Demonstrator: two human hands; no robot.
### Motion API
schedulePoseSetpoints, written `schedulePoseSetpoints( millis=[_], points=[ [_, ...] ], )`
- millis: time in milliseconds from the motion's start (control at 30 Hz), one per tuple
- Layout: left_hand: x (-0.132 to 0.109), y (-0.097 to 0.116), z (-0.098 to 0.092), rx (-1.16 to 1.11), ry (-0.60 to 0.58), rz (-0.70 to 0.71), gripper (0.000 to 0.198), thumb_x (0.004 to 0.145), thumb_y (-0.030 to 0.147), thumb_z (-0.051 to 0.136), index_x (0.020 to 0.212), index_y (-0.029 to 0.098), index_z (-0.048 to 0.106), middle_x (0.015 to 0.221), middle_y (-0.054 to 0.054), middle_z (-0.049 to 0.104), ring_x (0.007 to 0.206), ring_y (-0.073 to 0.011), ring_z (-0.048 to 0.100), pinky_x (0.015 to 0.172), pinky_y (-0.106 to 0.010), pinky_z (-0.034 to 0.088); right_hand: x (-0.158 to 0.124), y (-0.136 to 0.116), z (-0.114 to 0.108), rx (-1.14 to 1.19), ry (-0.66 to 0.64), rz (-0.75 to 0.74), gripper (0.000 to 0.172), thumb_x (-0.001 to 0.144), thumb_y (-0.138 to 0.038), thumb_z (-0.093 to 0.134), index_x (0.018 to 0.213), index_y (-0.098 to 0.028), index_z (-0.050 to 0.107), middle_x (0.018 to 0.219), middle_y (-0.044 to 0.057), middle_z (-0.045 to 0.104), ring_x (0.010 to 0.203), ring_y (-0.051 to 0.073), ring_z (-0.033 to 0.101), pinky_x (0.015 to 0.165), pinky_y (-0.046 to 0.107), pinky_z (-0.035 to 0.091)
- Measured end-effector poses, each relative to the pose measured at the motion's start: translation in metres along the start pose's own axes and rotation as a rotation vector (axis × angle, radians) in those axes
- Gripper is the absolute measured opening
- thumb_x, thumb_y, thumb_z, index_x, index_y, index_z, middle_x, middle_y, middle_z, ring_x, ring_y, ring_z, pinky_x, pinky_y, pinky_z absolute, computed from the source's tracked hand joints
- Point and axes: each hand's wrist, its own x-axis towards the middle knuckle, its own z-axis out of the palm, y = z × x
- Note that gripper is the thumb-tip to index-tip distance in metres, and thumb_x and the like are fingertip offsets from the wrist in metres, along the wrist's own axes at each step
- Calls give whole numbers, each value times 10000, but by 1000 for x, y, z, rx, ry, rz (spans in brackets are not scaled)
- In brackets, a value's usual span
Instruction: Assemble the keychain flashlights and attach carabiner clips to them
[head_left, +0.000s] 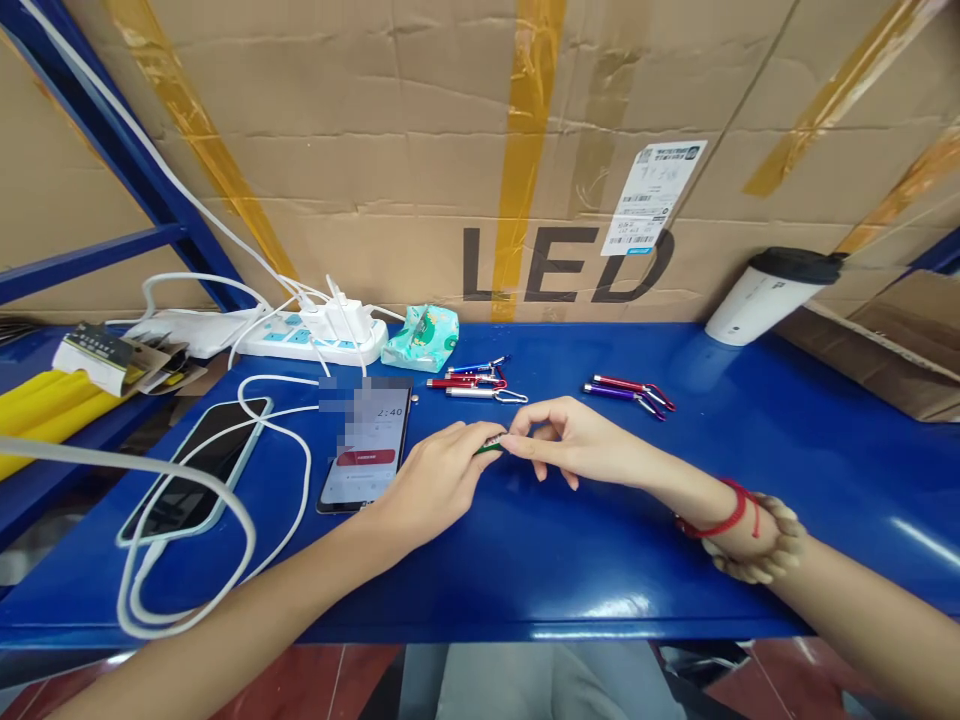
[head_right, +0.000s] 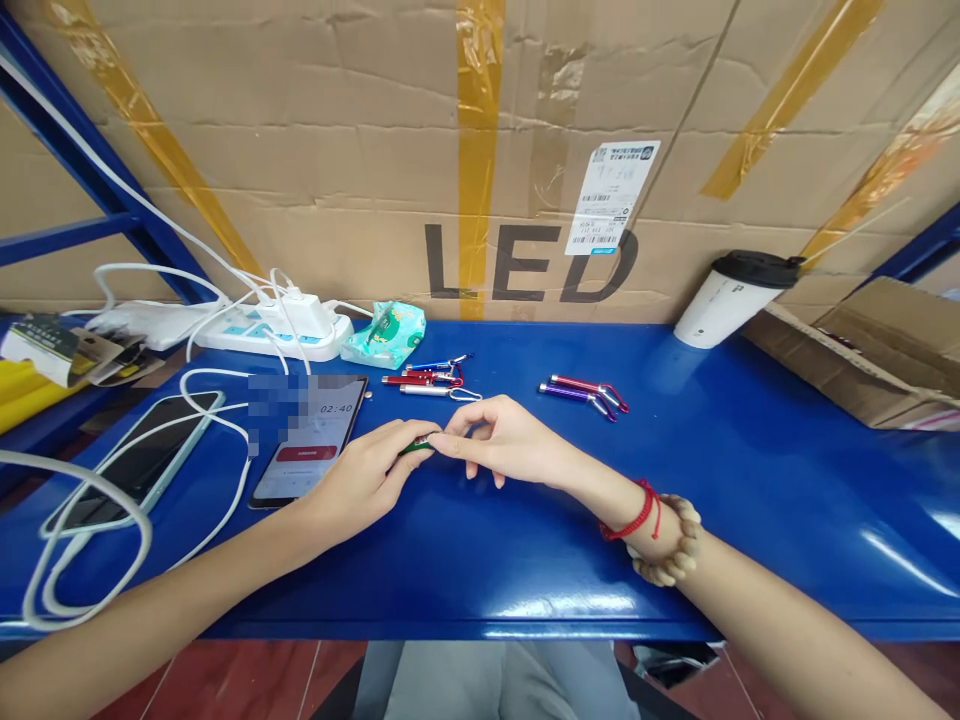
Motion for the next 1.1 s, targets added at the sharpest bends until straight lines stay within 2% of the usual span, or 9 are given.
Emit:
schedulePoseSetpoints(
  millis=[133,300,400,500,633,767,933,1033,1100],
  points=[
    [1,-4,-3,23,8,19,238,926,256,362,1079,195,533,949,-45,634,846,-171,599,766,-287,457,-4,-3,-1,-96,11,-96,519,691,-586,529,895,-109,541,609,-25,510,470,-7,504,348,73,387],
    [2,-2,-5,20,53,-61,257,933,316,316,1064,197,502,811,-18,627,722,-147,609,711,-260,465,-24,-10,-27,-278,240,-144,538,710,-620,475,911,-130,569,697,8,577,559,9,552,388,78,399],
    [0,2,0,50,108,-57,269,934,340,301,1055,196,495,807,-14,631,709,-143,616,693,-250,472,-56,-1,-71,-430,605,-76,561,703,-650,460,917,-150,596,802,15,623,611,11,574,463,81,419],
    [-3,4,10,102,99,38,264,933,350,311,1050,211,502,917,-23,651,821,-153,635,740,-244,479,-99,21,-134,-500,884,44,565,735,-630,431,970,-140,586,751,35,618,591,29,564,516,118,431],
    [-4,3,20,135,102,123,245,925,382,350,1063,251,502,978,12,658,882,-139,641,784,-215,475,-153,60,-218,-634,1230,407,526,794,-575,391,998,-132,590,852,62,617,798,70,585,783,220,480],
    [-2,2,20,145,104,75,304,906,454,348,1032,241,526,924,5,672,796,-139,663,710,-190,496,-178,101,-268,-656,1179,594,465,849,-482,382,1021,-88,559,986,55,569,989,42,525,960,231,438],
    [-3,5,14,127,66,-13,354,889,495,337,1028,232,530,783,10,658,618,-118,635,594,-169,487,-186,144,-283,-589,1095,723,426,856,-436,395,1049,-81,530,1032,60,542,1018,37,505,966,249,444],
    [-4,8,14,109,65,-53,378,884,511,331,1033,227,530,730,10,635,582,-118,607,587,-178,480,-189,156,-284,-561,1043,608,386,845,-413,432,998,-77,544,962,43,555,960,25,519,907,207,465],
    [-5,9,15,100,87,-80,381,886,514,329,1040,229,528,739,6,630,595,-122,602,602,-185,479,-193,157,-284,-548,1009,406,402,846,-426,418,934,-60,560,879,21,561,892,21,530,844,168,476]
  ],
)
